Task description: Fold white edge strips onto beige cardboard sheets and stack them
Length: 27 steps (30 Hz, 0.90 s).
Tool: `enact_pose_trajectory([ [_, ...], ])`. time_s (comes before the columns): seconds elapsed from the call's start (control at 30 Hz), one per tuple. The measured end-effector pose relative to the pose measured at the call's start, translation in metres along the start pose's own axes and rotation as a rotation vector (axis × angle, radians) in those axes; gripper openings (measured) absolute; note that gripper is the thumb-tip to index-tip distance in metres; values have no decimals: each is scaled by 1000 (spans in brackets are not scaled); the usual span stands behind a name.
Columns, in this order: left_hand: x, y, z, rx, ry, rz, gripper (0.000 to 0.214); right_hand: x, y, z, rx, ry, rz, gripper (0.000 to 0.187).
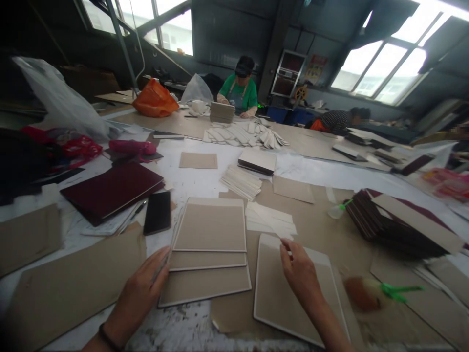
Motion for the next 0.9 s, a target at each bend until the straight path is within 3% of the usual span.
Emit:
enact_pose_trajectory([
  [0.13,13,3,11,-60,55,9,39,-7,6,2,62,-29,-66,32],
  [0.3,19,6,19,-121,105,5,42,-34,23,2,148,-108,-151,32],
  [0.53,7,5,22,-213,79,10,38,-65,65,-24,129,-226,-262,29],
  [0.73,-7,13,21,-205,131,50,43,-98,92,-44,196,-181,-363,26],
  [0.9,-5,34,10,-190,260,27,54,-134,106,-54,254,-134,-339,26],
])
Point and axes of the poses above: each hand's wrist, its own x-axis away from the middle knuckle, its own y-axis out of the palm, z = x × y, the point moved 6 cm from there along -x, towards the middle knuckle
